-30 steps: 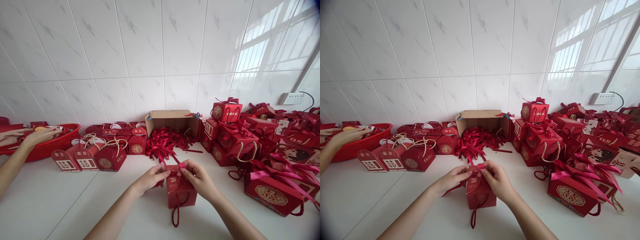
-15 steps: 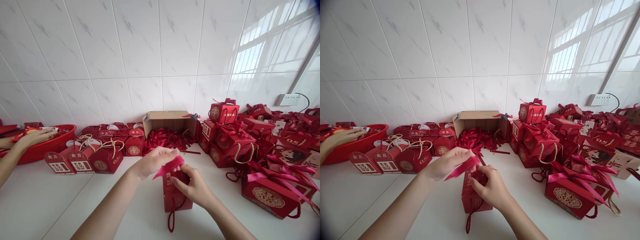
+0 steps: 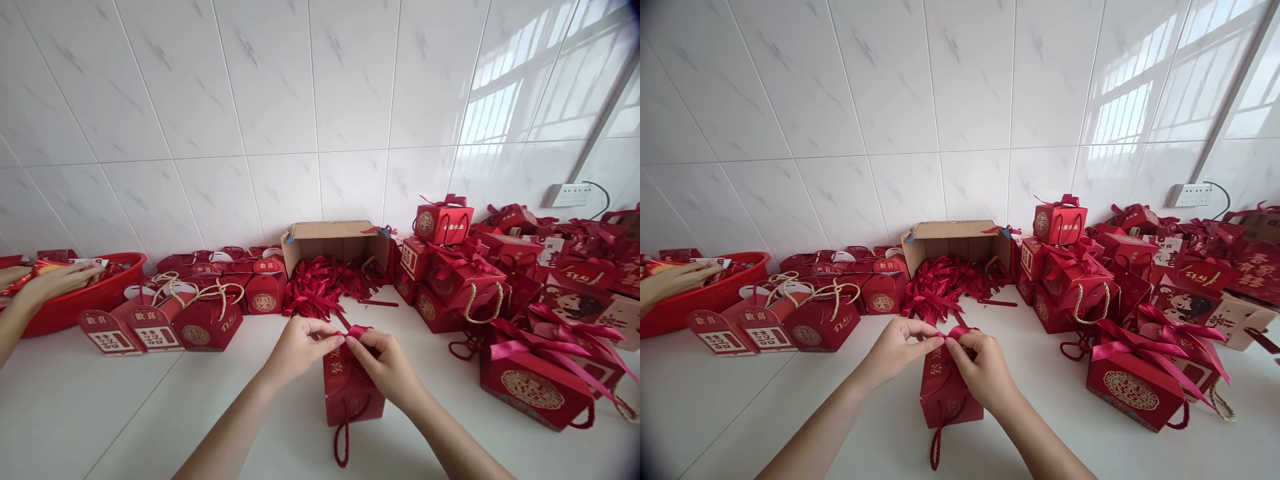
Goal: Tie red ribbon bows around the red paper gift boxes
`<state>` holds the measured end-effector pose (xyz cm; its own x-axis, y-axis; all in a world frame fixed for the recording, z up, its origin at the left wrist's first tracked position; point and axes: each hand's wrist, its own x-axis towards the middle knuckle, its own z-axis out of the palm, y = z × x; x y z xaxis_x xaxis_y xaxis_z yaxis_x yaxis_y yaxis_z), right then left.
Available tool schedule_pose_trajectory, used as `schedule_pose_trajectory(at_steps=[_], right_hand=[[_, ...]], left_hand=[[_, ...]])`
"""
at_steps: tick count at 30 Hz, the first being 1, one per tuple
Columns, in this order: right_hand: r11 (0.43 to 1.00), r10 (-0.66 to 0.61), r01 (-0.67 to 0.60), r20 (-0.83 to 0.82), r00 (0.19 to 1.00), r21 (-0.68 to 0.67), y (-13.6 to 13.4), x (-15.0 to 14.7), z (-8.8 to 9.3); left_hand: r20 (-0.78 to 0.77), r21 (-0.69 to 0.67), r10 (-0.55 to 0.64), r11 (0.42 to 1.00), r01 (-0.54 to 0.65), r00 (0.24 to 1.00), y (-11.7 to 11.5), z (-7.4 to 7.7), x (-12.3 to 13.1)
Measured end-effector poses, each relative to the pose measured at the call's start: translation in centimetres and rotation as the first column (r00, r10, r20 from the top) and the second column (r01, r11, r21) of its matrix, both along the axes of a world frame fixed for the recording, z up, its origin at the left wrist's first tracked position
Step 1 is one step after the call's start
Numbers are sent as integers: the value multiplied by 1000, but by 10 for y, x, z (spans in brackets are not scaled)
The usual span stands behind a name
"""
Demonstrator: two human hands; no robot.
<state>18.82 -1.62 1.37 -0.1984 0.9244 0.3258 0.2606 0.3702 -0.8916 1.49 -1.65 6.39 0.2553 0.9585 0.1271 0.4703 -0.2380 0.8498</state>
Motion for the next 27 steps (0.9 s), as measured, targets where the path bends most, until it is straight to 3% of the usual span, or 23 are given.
schedule_pose_trajectory(at_steps=[4,12,17,21,27], right_hand=[[994,-18,5,-129,991,-106,0,0,-2],[994,-23,-7,-261,965,-113,2,0,-7],[1000,9,-11,-127,992,-18,-1,4,-2],[999,49,-49,35,998,-19,-4,9,2],[994,-87,75,154,984,79,-4,11,-2]], left_hand=[[86,29,26,999,-29,996,-1,-12,0],[131,27,25,999,-29,991,-2,-27,8],[234,-3,22,1000,-22,972,-4,-32,10],[238,26,43,998,-50,970,-5,-34,9],[253,1,70,997,-73,965,-5,-36,11]])
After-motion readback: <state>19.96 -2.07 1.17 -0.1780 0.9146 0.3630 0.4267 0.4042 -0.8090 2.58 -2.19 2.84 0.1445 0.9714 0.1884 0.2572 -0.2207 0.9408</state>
